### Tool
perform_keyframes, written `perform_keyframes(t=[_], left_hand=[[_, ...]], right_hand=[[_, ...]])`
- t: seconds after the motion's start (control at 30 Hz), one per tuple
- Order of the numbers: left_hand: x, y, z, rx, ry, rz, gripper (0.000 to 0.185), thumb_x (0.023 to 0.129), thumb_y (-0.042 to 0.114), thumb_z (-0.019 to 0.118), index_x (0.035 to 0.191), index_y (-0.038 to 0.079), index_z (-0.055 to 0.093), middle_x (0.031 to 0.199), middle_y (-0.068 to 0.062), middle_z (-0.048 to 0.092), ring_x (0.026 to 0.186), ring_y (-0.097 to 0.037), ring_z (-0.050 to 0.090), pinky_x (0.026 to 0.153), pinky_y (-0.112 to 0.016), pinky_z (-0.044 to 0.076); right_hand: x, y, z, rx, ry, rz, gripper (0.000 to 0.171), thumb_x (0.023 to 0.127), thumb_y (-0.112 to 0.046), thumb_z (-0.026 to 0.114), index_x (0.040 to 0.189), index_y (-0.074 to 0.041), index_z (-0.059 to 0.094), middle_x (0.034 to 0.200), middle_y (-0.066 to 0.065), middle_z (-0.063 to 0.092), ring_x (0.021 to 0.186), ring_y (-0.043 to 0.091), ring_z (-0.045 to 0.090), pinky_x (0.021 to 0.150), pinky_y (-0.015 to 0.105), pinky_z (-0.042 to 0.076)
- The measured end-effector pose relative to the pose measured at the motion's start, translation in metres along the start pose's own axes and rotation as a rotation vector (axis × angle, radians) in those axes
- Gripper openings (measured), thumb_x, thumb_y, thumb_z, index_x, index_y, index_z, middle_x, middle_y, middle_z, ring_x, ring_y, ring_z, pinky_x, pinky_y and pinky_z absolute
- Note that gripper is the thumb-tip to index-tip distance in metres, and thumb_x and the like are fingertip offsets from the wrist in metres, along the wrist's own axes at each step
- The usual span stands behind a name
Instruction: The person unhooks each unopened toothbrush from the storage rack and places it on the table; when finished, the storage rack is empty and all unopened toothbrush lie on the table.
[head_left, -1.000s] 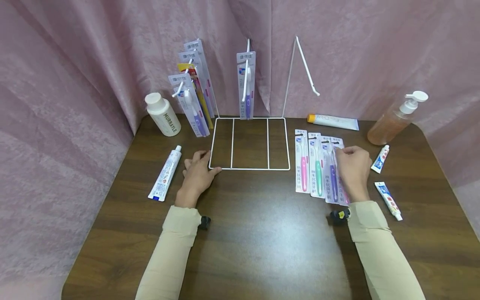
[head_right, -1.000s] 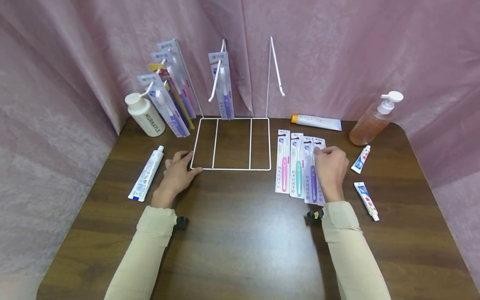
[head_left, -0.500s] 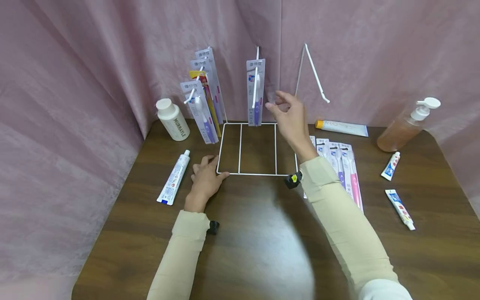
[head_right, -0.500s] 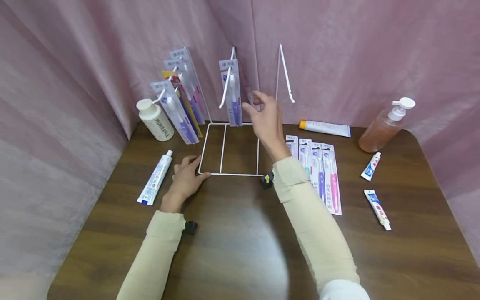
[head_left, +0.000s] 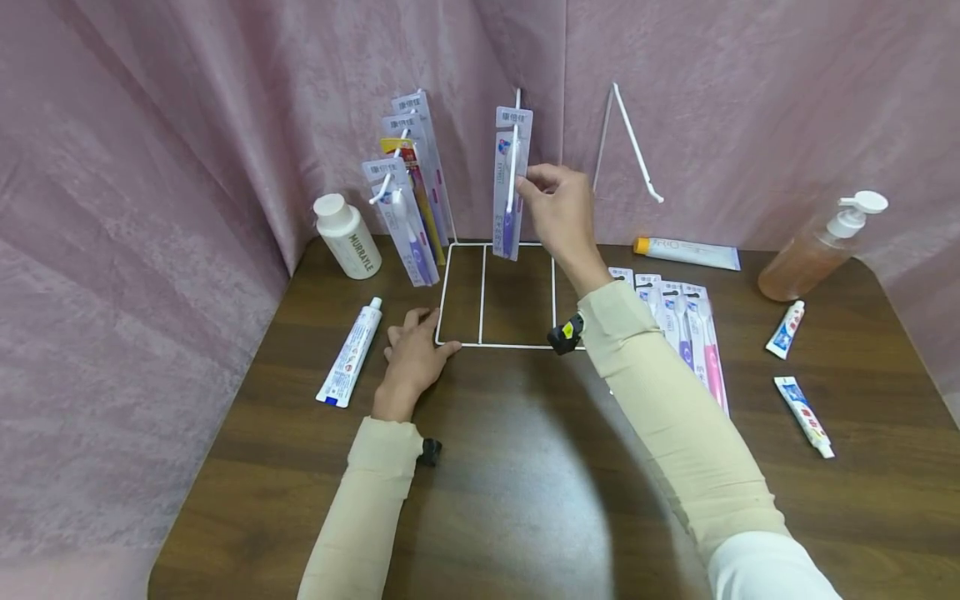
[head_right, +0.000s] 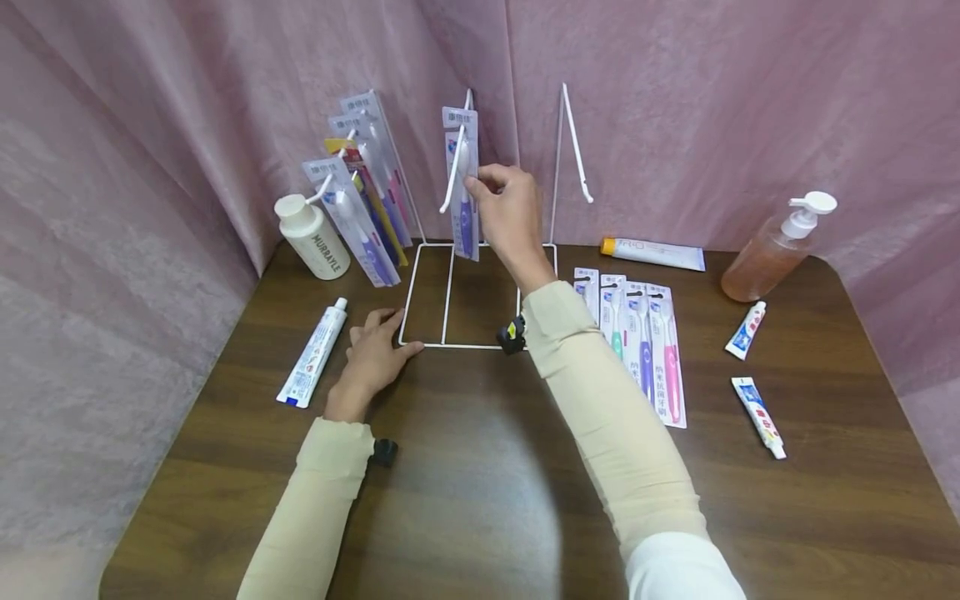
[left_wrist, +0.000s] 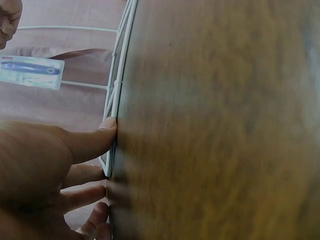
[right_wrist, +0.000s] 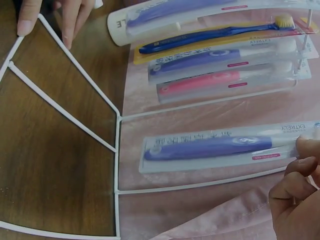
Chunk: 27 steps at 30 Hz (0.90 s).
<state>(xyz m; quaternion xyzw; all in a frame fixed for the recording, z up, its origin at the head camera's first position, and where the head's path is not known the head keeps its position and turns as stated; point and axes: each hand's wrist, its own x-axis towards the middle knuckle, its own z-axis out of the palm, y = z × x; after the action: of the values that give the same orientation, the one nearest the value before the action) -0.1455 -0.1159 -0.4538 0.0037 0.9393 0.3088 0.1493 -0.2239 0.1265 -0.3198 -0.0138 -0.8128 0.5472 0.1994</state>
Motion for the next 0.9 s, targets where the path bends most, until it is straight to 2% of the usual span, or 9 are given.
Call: perform_keyframes(t=[0.13, 0.3, 0.47, 0.6, 0.77, 0.9], left_hand=[[0.002, 0.000, 0.001, -0.004, 0.006, 0.005, 0.079, 0.112, 0.035, 0.076, 0.178, 0.011, 0.040, 0.188, -0.014, 0.029, 0.160, -0.057, 0.028, 0.131, -0.080, 0.023], [0.001, 0.000, 0.001, -0.021, 0.010, 0.004, 0.079, 0.112, 0.033, 0.076, 0.178, 0.010, 0.041, 0.188, -0.014, 0.029, 0.160, -0.058, 0.028, 0.132, -0.080, 0.022], [-0.003, 0.000, 0.001, -0.021, 0.020, -0.002, 0.078, 0.112, 0.032, 0.075, 0.178, 0.009, 0.040, 0.188, -0.015, 0.029, 0.160, -0.058, 0.029, 0.131, -0.079, 0.023], [-0.003, -0.002, 0.001, -0.014, 0.016, -0.008, 0.078, 0.113, 0.034, 0.074, 0.178, 0.010, 0.039, 0.188, -0.014, 0.028, 0.160, -0.058, 0.029, 0.130, -0.078, 0.024], [-0.001, -0.002, 0.001, -0.018, 0.001, -0.008, 0.079, 0.113, 0.035, 0.074, 0.179, 0.011, 0.039, 0.189, -0.014, 0.027, 0.161, -0.058, 0.027, 0.132, -0.079, 0.022], [0.002, -0.002, 0.001, -0.007, -0.008, -0.004, 0.080, 0.113, 0.036, 0.074, 0.179, 0.011, 0.038, 0.188, -0.016, 0.026, 0.161, -0.058, 0.027, 0.133, -0.080, 0.020]], right_hand=[[-0.001, 0.000, -0.003, 0.054, 0.004, 0.014, 0.019, 0.107, -0.008, 0.077, 0.118, 0.005, 0.086, 0.090, 0.003, 0.072, 0.074, 0.003, 0.059, 0.071, 0.017, 0.048], [-0.006, -0.001, -0.010, 0.140, -0.013, 0.042, 0.021, 0.110, -0.009, 0.075, 0.121, 0.006, 0.084, 0.094, 0.006, 0.075, 0.054, -0.001, 0.063, 0.056, 0.015, 0.051], [-0.012, 0.001, -0.018, 0.188, 0.004, 0.029, 0.022, 0.111, -0.011, 0.075, 0.122, 0.005, 0.083, 0.100, 0.009, 0.078, 0.053, -0.002, 0.063, 0.055, 0.016, 0.049], [-0.020, 0.009, -0.023, 0.250, 0.000, 0.009, 0.023, 0.110, -0.009, 0.075, 0.121, 0.009, 0.081, 0.090, 0.001, 0.077, 0.056, 0.001, 0.063, 0.057, 0.017, 0.049], [-0.041, 0.026, -0.042, 0.169, -0.057, 0.017, 0.022, 0.108, -0.011, 0.075, 0.115, 0.009, 0.082, 0.066, -0.010, 0.068, 0.056, 0.002, 0.060, 0.054, 0.018, 0.042], [-0.060, 0.046, -0.066, 0.080, -0.116, 0.082, 0.024, 0.110, -0.013, 0.074, 0.112, 0.010, 0.080, 0.066, -0.012, 0.064, 0.056, 0.001, 0.057, 0.056, 0.017, 0.045]])
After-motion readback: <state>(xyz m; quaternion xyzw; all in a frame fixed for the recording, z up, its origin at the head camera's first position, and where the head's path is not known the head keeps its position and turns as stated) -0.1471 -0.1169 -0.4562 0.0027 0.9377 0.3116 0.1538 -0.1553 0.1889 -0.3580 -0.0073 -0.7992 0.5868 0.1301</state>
